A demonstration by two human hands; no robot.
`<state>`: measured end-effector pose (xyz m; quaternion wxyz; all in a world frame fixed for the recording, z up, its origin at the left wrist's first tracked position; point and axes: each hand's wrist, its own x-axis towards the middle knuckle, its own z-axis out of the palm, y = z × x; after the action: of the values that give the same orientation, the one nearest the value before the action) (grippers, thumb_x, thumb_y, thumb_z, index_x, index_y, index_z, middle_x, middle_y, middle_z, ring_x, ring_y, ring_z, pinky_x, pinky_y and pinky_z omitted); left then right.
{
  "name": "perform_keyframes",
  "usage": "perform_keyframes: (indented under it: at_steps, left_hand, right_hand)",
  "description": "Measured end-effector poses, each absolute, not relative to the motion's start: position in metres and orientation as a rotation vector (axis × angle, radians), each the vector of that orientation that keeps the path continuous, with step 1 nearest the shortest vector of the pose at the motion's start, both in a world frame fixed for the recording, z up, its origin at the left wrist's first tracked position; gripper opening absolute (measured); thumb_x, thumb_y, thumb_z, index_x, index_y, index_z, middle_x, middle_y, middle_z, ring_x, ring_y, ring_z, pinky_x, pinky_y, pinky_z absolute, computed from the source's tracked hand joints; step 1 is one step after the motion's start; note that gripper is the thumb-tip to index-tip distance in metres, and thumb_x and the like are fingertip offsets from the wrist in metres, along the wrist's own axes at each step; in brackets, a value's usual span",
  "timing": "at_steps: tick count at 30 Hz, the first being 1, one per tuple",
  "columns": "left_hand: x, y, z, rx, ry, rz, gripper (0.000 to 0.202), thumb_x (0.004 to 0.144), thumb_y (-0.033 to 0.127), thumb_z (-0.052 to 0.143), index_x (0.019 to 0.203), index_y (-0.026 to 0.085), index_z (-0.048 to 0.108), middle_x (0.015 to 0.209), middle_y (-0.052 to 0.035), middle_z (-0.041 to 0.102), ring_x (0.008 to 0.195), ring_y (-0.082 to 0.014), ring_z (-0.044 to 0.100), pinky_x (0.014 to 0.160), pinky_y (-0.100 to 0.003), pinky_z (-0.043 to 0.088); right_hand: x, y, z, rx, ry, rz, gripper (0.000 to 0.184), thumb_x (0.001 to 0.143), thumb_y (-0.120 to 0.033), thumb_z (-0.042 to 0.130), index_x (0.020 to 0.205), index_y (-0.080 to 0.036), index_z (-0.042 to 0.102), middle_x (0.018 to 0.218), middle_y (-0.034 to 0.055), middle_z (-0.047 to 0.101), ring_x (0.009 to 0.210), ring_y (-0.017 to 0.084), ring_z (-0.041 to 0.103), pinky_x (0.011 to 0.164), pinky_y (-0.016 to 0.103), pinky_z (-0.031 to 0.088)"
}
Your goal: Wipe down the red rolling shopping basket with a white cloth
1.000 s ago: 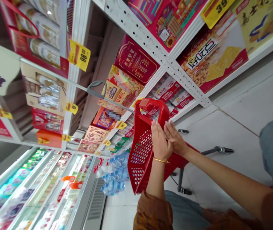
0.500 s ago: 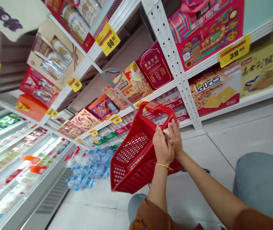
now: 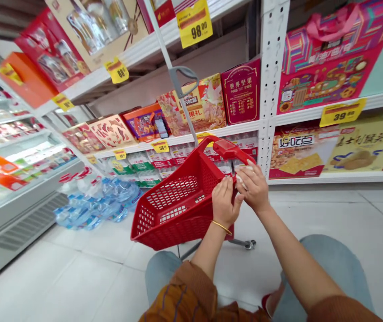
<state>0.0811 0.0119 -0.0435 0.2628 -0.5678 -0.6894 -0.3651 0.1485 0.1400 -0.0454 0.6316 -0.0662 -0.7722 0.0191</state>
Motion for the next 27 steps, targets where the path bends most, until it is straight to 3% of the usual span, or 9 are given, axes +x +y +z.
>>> perform_keyframes:
  at_steps: [8,15,18,21,24,27]
  left_hand:
    - [0.097,-0.006,-0.044,-1.599,-1.793,-1.028,0.06,0.097,0.05,0.035,0.141,0.01,0.043,0.136,-0.0178,0.058,0.13,-0.0263,0.051,0.106,-0.043,0.041]
    - [0.105,-0.027,-0.042,-1.658,-1.803,-1.032,0.064,0.096,0.053,0.033,0.144,0.011,0.039,0.138,-0.0173,0.056,0.131,-0.0265,0.049,0.107,-0.044,0.04]
    - [0.105,-0.033,-0.042,-1.67,-1.793,-1.025,0.066,0.095,0.055,0.034,0.142,0.01,0.041,0.137,-0.0177,0.056,0.131,-0.0268,0.05,0.107,-0.043,0.04]
    - [0.106,-0.038,-0.043,-1.667,-1.762,-0.991,0.067,0.096,0.055,0.03,0.141,0.007,0.042,0.137,-0.0201,0.056,0.132,-0.0274,0.048,0.107,-0.043,0.04]
    - [0.11,-0.042,-0.047,-1.6,-1.76,-0.92,0.068,0.098,0.054,0.024,0.14,0.003,0.042,0.137,-0.0218,0.055,0.135,-0.0283,0.045,0.109,-0.044,0.036]
    - [0.12,-0.045,-0.053,-1.466,-1.823,-0.881,0.072,0.097,0.056,0.018,0.142,0.004,0.04,0.143,-0.0203,0.05,0.141,-0.0301,0.034,0.112,-0.046,0.03]
  right_hand:
    - [0.176,0.113,-0.039,-0.225,-1.768,-0.038,0.036,0.089,-0.019,0.056,0.125,-0.018,0.059,0.112,0.0093,0.069,0.124,0.03,0.055,0.105,0.05,0.046]
    - [0.196,0.091,-0.021,-0.196,-1.745,-0.017,0.045,0.089,-0.017,0.059,0.132,-0.022,0.049,0.118,0.0107,0.065,0.115,0.024,0.061,0.1,0.045,0.05]
    - [0.195,0.083,-0.003,-0.196,-1.703,0.082,0.031,0.089,-0.017,0.061,0.119,-0.023,0.056,0.122,0.012,0.061,0.112,0.023,0.061,0.093,0.041,0.053]
    - [0.194,0.079,0.01,-0.114,-1.877,0.0,0.021,0.089,-0.016,0.06,0.11,-0.02,0.062,0.114,0.0108,0.066,0.109,0.023,0.062,0.093,0.04,0.053]
    - [0.2,0.078,0.015,-0.015,-2.091,-0.178,0.02,0.089,-0.018,0.061,0.109,-0.017,0.064,0.109,0.0094,0.07,0.11,0.026,0.061,0.096,0.044,0.051]
    - [0.213,0.079,0.017,0.053,-2.195,-0.253,0.027,0.088,-0.022,0.063,0.114,-0.015,0.064,0.118,0.0114,0.068,0.113,0.028,0.059,0.099,0.046,0.049]
